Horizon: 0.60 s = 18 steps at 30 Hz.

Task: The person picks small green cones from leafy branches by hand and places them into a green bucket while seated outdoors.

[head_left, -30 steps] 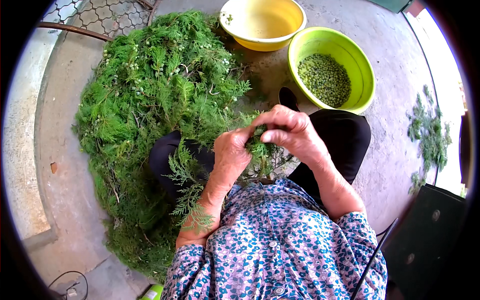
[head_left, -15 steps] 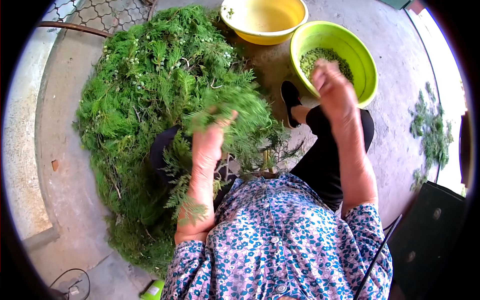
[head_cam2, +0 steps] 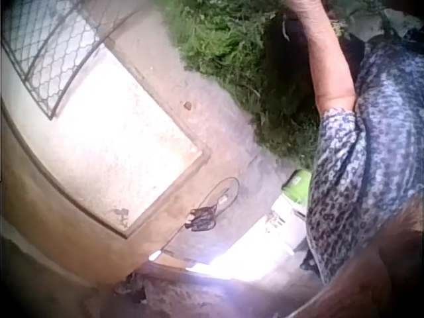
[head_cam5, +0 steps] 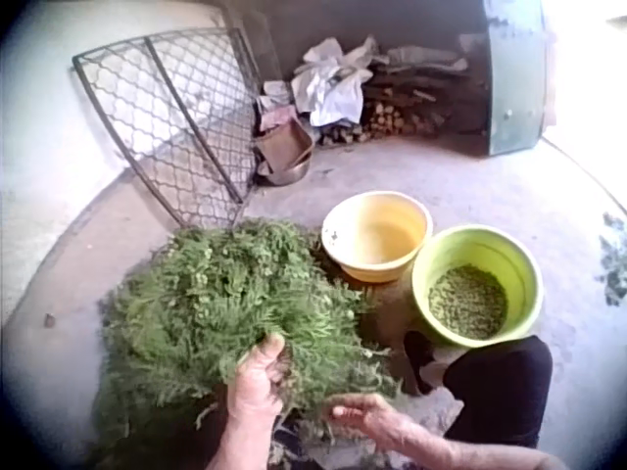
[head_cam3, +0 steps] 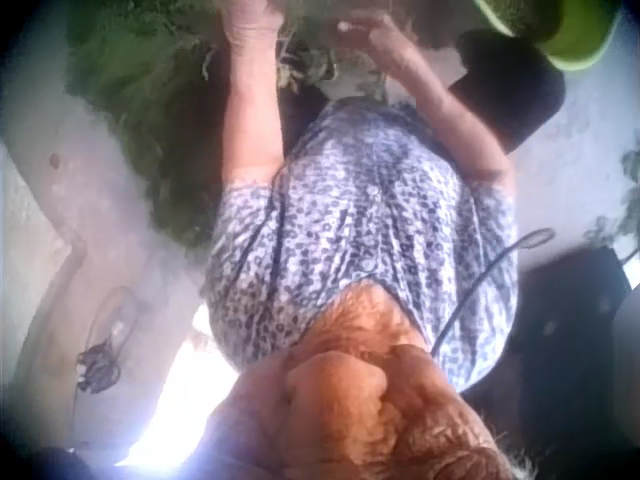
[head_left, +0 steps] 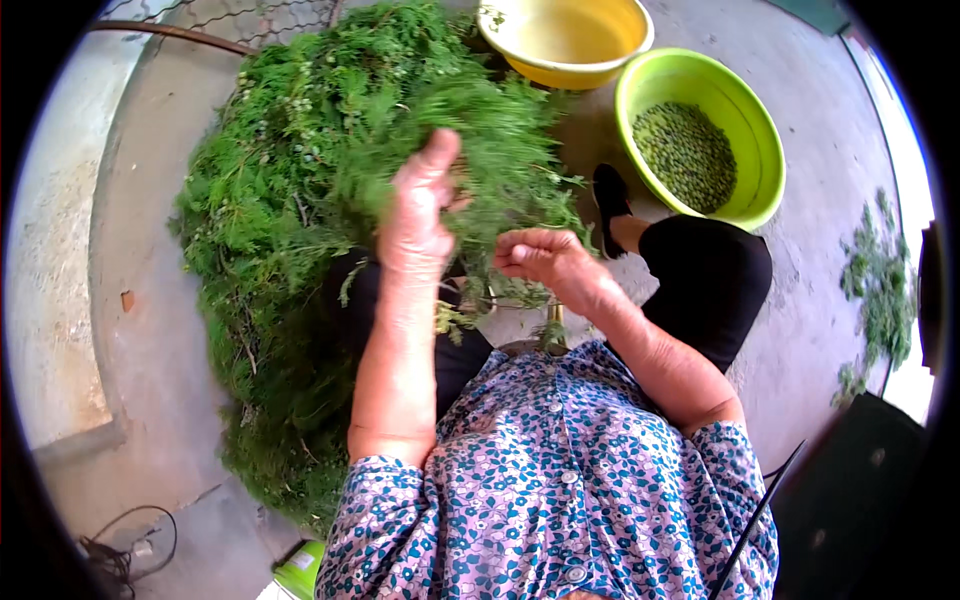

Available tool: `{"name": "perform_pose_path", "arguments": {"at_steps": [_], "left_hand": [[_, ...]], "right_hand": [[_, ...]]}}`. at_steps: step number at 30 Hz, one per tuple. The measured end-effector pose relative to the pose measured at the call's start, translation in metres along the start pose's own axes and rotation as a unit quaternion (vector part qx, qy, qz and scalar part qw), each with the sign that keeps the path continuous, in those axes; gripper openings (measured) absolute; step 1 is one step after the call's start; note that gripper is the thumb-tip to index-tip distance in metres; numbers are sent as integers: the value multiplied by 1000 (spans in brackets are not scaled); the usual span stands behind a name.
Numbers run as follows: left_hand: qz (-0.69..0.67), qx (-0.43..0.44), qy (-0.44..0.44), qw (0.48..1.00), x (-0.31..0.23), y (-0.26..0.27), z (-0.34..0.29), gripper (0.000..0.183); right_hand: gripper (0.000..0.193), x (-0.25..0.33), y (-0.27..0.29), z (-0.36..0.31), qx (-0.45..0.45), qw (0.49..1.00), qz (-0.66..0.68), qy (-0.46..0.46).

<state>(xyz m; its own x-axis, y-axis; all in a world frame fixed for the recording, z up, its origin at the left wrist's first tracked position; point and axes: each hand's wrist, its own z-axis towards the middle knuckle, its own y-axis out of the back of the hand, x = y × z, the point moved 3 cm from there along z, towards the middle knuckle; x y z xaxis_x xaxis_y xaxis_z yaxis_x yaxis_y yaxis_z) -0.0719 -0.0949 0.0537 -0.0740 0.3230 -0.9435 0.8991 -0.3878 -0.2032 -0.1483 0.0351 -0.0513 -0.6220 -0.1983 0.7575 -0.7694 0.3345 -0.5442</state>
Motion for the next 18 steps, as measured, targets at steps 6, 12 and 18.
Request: {"name": "perform_pose_path", "arguments": {"at_steps": [6,12,18], "left_hand": [[-79,97,1,992,16,-35,-4,36],[-184,125,32,975,28,-54,-4,33],[415,60,-431,799,13,-47,-19,89]], "right_hand": [[61,-38,-10,35,27,997,-64,15],[42,-29,-8,38,-128,978,124,108],[24,-13,4,30,-141,981,-6,132]]}}
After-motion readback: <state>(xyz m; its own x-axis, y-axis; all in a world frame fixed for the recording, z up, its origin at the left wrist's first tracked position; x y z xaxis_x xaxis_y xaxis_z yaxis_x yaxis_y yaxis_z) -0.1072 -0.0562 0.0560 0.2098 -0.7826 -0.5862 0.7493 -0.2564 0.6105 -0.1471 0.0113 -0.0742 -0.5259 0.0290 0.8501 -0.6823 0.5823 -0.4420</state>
